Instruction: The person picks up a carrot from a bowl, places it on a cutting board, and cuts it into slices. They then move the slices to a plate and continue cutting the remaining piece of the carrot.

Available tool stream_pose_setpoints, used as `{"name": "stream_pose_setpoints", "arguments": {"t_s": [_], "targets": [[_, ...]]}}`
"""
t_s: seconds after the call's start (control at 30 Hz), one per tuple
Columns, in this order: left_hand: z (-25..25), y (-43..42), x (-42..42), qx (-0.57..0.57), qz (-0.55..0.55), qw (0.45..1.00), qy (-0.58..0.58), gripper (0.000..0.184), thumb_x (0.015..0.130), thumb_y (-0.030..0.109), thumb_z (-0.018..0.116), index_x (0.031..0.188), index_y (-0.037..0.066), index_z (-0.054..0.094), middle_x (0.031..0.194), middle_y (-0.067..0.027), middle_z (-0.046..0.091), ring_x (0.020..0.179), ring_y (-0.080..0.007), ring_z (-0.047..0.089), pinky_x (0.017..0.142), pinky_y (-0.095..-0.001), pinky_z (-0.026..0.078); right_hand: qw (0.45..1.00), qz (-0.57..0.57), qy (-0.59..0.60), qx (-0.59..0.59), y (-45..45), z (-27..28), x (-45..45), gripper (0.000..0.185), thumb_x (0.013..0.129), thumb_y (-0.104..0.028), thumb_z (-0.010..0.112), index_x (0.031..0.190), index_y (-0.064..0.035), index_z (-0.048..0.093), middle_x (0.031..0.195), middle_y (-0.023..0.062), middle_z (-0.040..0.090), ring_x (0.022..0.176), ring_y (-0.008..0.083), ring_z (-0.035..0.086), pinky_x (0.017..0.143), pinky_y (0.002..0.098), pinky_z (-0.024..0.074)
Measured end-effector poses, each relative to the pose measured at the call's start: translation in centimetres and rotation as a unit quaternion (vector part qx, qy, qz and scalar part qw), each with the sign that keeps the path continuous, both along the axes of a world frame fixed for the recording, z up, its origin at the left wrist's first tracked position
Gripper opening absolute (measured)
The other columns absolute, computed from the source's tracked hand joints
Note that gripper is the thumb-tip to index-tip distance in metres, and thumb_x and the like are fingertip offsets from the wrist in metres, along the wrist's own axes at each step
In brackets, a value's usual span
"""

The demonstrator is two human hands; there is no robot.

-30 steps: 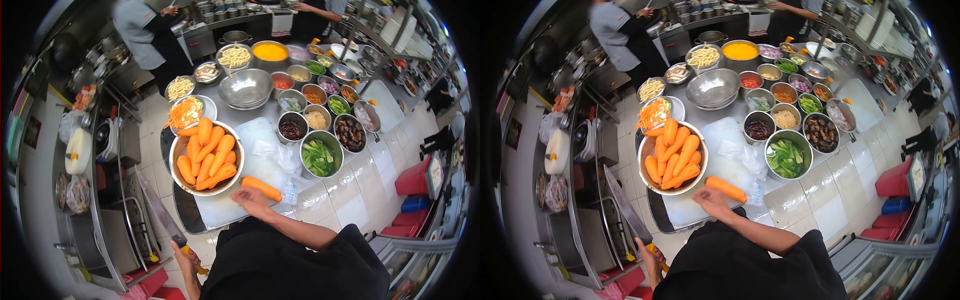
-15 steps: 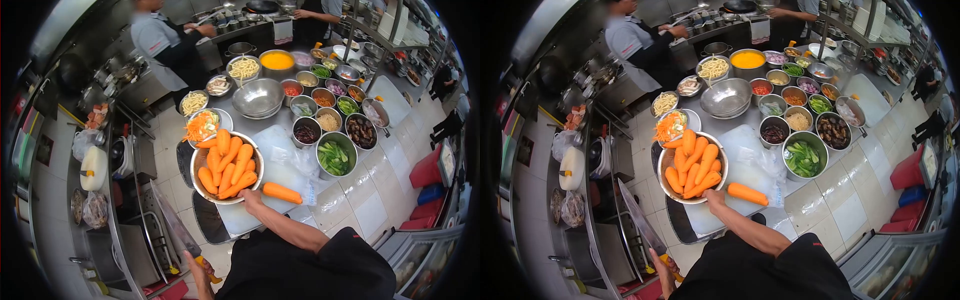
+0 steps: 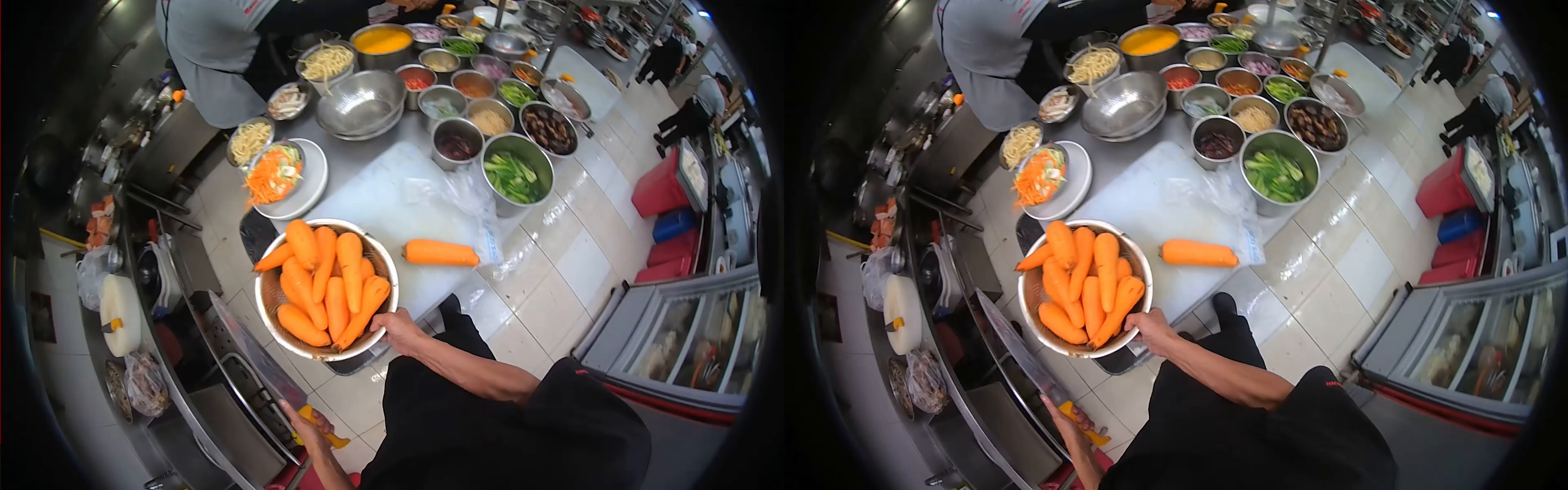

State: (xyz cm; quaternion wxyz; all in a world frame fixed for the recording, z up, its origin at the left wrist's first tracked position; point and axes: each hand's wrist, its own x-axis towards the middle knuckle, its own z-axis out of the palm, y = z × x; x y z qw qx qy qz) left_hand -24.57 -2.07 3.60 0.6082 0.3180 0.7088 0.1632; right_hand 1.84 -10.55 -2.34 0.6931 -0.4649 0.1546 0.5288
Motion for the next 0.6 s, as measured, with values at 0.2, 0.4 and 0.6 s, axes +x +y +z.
{"name": "stream_pose_setpoints", "arguments": {"t_s": [0.2, 0.4, 0.6], "targets": [[0.4, 0.4, -1.5, 0.028, 0.01, 0.999, 0.021, 0.079, 0.074, 0.092, 0.033, 0.062, 0.014, 0.039, 0.045, 0.0017, 0.028, 0.035, -0.0132, 0.027, 0.036, -0.0268, 0.024, 0.998, 0.035, -0.049, -0.036, -3.8, 0.6, -2.6, 0.023, 0.067, 0.0, 0.063, 0.087, 0.01, 0.063, 0.078, 0.0137, 0.064, 0.065, 0.0233, 0.064, 0.059, 0.0348, 0.0554], [-0.8, -3.8, -2.5, 0.029, 0.035, 0.999, 0.009, 0.078, 0.074, 0.091, 0.034, 0.06, 0.015, 0.038, 0.044, 0.002, 0.029, 0.035, -0.014, 0.028, 0.036, -0.0282, 0.024, 0.993, 0.11, -0.032, -0.016, -11.1, 1.4, -4.6, 0.022, 0.068, -0.001, 0.063, 0.087, 0.01, 0.064, 0.074, 0.0126, 0.063, 0.065, 0.0206, 0.063, 0.056, 0.0319, 0.0523], [-1.4, -9.3, -2.5, 0.02, 0.002, 1.0, -0.004, 0.078, 0.074, 0.092, 0.033, 0.061, 0.015, 0.038, 0.046, 0.0032, 0.03, 0.036, -0.0125, 0.028, 0.037, -0.0263, 0.024, 0.991, 0.103, -0.069, -0.056, -21.6, 1.6, -5.8, 0.016, 0.066, -0.004, 0.065, 0.077, 0.0067, 0.065, 0.066, 0.0073, 0.059, 0.057, 0.0157, 0.054, 0.05, 0.0295, 0.0401]]}}
